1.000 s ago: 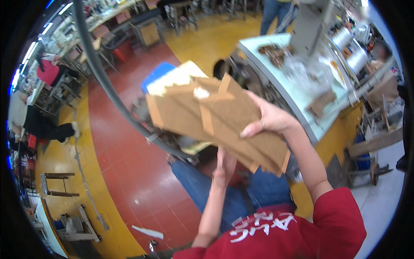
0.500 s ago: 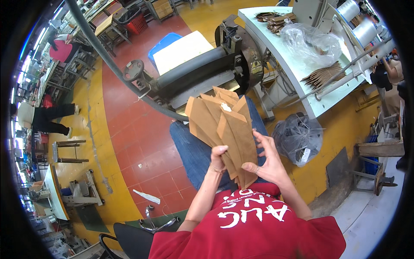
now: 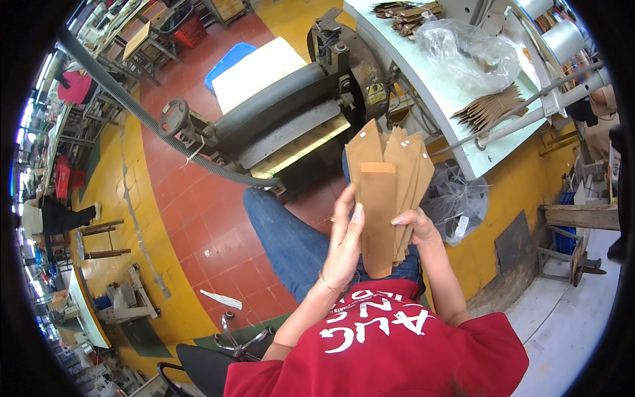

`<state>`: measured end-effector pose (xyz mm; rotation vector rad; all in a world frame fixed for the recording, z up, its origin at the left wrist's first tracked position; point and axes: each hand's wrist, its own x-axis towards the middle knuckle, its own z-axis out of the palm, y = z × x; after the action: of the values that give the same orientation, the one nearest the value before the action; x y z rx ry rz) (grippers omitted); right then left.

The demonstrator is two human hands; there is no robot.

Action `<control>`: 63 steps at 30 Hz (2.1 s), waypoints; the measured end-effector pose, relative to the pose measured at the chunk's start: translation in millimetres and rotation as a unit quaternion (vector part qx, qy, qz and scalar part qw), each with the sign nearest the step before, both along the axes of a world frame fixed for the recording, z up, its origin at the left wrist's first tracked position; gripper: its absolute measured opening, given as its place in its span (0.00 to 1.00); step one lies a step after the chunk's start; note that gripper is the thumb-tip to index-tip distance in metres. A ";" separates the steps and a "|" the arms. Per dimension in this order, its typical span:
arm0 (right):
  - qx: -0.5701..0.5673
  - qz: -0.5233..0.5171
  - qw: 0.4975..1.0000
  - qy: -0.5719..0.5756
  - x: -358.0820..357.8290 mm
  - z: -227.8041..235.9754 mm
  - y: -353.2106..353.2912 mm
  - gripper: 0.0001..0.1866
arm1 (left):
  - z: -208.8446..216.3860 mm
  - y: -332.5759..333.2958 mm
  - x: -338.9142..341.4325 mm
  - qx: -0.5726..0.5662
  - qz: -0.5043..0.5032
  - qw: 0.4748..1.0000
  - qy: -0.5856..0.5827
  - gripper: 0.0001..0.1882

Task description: The person sits at a sanding machine and feeds flat cardboard pieces through the rollers one at a time. They stack the processed pieces on a nearby surface and occasionally adjust the pile.

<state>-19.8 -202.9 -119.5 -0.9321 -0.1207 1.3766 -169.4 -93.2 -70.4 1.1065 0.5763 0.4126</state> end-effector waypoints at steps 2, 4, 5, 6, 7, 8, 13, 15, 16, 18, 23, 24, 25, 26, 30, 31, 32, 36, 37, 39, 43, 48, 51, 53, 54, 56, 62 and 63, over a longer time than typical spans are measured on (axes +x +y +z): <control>0.011 0.004 1.000 -0.029 7.1 -1.9 -2.9 0.33 | -1.6 7.5 -0.7 -0.070 0.084 0.994 0.001 0.31; 0.006 0.022 0.998 -0.053 11.6 -1.6 -6.0 0.35 | -10.2 10.3 -1.9 -0.032 0.079 0.995 0.046 0.39; 0.013 0.041 0.998 -0.048 12.7 0.1 -7.4 0.36 | -16.1 11.8 -4.9 0.025 0.066 0.995 0.073 0.42; 0.024 0.063 0.997 -0.046 13.3 2.5 -8.0 0.36 | -23.6 14.0 -6.8 0.000 0.059 0.998 0.025 0.45; 0.037 0.087 0.995 -0.044 13.3 6.0 -7.7 0.37 | -31.3 16.4 -9.8 -0.013 0.056 0.997 -0.045 0.47; 0.036 0.113 0.992 -0.051 12.7 10.3 -6.7 0.38 | -41.2 25.3 -9.4 -0.087 0.003 0.992 -0.088 0.50; -0.091 0.268 0.947 -0.149 9.5 31.7 9.4 0.39 | -68.8 13.0 -18.9 -0.397 0.004 0.897 -0.196 0.42; -0.104 0.208 0.923 -0.307 8.3 34.4 15.1 0.43 | -80.9 10.3 -7.7 -0.402 0.043 0.894 -0.194 0.39; -0.105 0.183 0.883 -0.419 8.6 35.2 15.6 0.44 | -86.6 7.7 -1.8 -0.400 0.054 0.892 -0.204 0.38; -0.309 0.244 0.755 -0.525 7.6 34.2 14.6 0.47 | -98.0 8.8 4.8 -0.403 0.071 0.895 -0.175 0.35; -0.217 0.028 0.751 -0.623 -1.3 29.8 15.9 0.47 | -120.1 21.2 15.1 -0.424 0.001 0.894 -0.146 0.32; -0.178 0.024 0.744 -0.644 -2.3 28.6 20.3 0.48 | -121.7 21.3 16.6 -0.421 -0.005 0.895 -0.145 0.32; -0.152 0.027 0.735 -0.660 -2.5 27.7 25.8 0.48 | -122.3 20.9 17.7 -0.421 -0.016 0.893 -0.158 0.32; -0.108 0.014 0.710 -0.695 -5.3 24.3 35.6 0.41 | -122.4 21.0 18.8 -0.416 -0.012 0.898 -0.145 0.32; -0.162 0.099 0.735 -0.651 0.3 17.4 57.3 0.23 | -121.7 23.7 23.1 -0.411 0.006 0.900 -0.147 0.32; -0.175 0.105 0.743 -0.637 2.5 16.8 59.4 0.23 | -122.4 24.2 23.1 -0.417 0.021 0.897 -0.146 0.32; -0.181 0.107 0.755 -0.621 4.1 17.0 60.2 0.23 | -123.7 24.5 23.7 -0.408 0.019 0.901 -0.147 0.32; -0.153 0.075 0.893 -0.416 9.4 38.9 56.3 0.12 | -131.9 26.5 24.8 -0.456 0.004 0.877 -0.152 0.32; -0.152 0.042 0.933 -0.323 8.9 48.2 56.5 0.10 | -133.7 26.2 24.7 -0.459 0.003 0.877 -0.144 0.32; -0.066 -0.030 0.925 -0.372 16.0 75.8 47.0 0.09 | -136.5 25.9 24.7 -0.466 0.005 0.874 -0.134 0.33; 0.200 -0.144 0.883 -0.399 12.3 105.3 23.5 0.14 | -138.6 26.3 24.1 -0.475 0.008 0.872 -0.117 0.32; 0.158 0.094 0.945 -0.269 5.0 60.4 -0.7 0.26 | -138.9 26.9 23.8 -0.489 -0.002 0.860 -0.142 0.31; -0.099 0.137 0.928 -0.331 -20.2 24.2 -15.8 0.28 | -137.3 24.5 22.9 -0.472 0.013 0.870 -0.141 0.32; -0.159 0.027 0.934 -0.319 -35.5 12.8 -23.8 0.28 | -133.6 21.3 22.2 -0.470 0.025 0.871 -0.142 0.32; -0.176 0.004 0.913 -0.369 -40.1 10.5 -24.3 0.28 | -130.5 19.5 21.8 -0.473 0.026 0.869 -0.146 0.33; -0.260 -0.043 0.854 -0.449 -45.5 13.0 -21.5 0.31 | -123.0 16.6 24.5 -0.462 0.032 0.874 -0.147 0.33; -0.274 0.005 0.661 -0.699 -43.7 40.4 -5.2 0.42 | -93.7 -9.0 29.2 -0.439 0.117 0.873 -0.180 0.33; -0.275 0.011 0.623 -0.732 -43.6 41.8 -3.3 0.43 | -92.3 -10.3 29.0 -0.437 0.115 0.878 -0.157 0.33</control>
<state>-63.4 -206.2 -77.7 -2.4106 -0.9808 0.2702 -140.4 -103.5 -162.8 0.0909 0.5172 0.4559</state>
